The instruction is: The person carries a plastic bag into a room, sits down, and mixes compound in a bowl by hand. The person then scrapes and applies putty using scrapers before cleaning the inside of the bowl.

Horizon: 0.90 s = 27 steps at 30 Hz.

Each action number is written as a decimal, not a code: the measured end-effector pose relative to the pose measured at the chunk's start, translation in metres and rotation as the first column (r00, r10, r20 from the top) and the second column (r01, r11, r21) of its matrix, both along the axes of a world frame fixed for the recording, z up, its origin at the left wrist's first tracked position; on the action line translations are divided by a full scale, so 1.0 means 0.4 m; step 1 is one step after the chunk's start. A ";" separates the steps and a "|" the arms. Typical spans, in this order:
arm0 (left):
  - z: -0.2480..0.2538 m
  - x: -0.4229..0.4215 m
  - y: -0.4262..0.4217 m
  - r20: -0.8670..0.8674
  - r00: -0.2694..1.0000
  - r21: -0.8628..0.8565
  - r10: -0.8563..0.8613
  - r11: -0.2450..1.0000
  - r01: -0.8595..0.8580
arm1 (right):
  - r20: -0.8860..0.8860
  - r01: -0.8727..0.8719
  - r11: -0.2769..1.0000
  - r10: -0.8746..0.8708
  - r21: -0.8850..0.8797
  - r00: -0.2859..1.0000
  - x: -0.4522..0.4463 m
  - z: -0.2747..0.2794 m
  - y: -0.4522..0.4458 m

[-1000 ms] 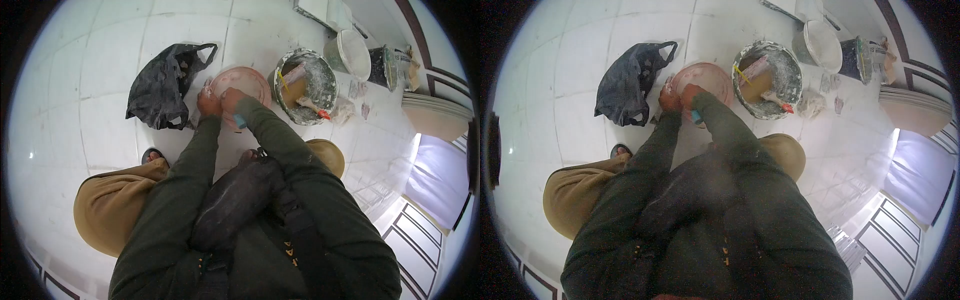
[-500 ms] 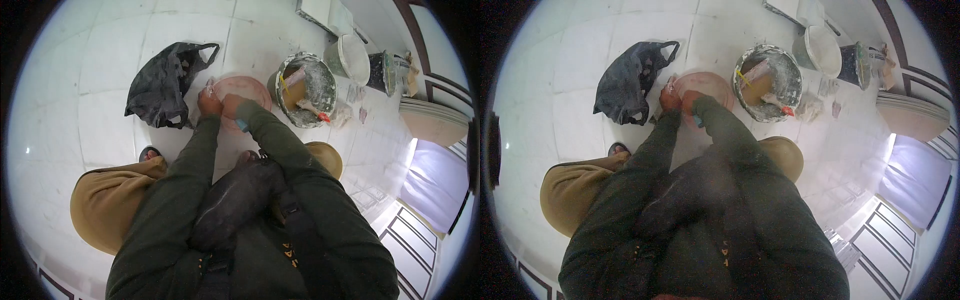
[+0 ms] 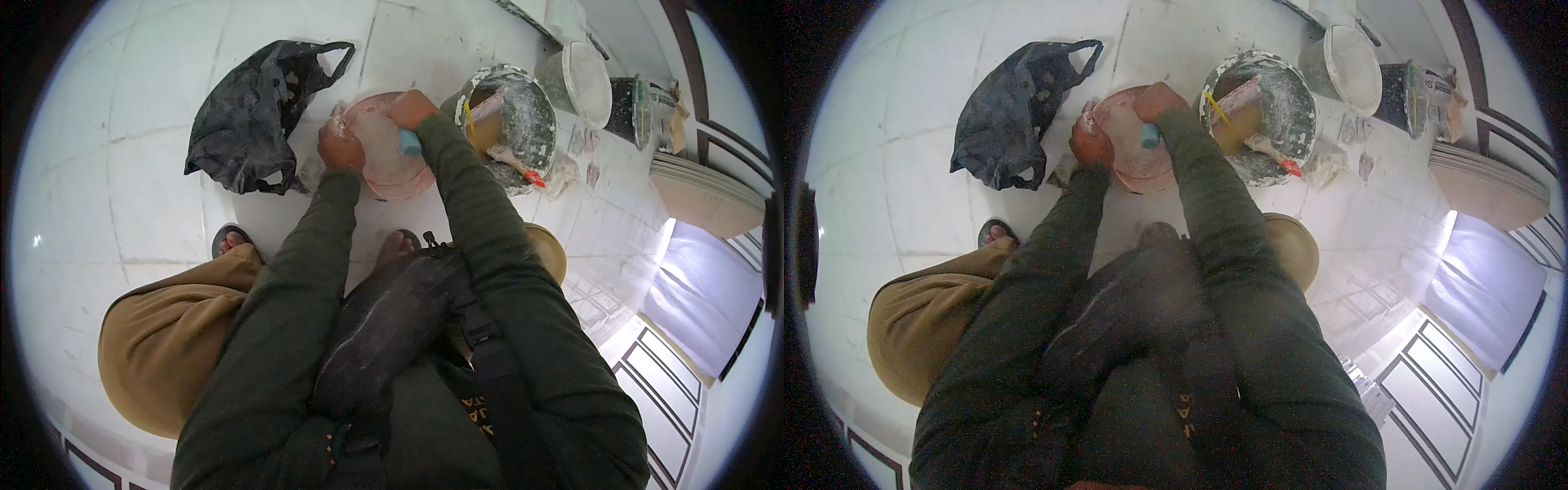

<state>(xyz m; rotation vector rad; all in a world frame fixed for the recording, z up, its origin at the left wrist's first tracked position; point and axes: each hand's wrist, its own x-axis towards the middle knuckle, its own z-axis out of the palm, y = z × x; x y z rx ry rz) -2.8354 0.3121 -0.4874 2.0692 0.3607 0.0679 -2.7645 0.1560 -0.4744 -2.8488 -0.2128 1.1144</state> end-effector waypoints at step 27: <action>0.038 -0.051 0.180 -0.237 0.963 0.074 -0.130 0.986 0.152 | -0.955 0.932 -0.211 -0.038 0.295 0.293 -0.072 0.281 0.036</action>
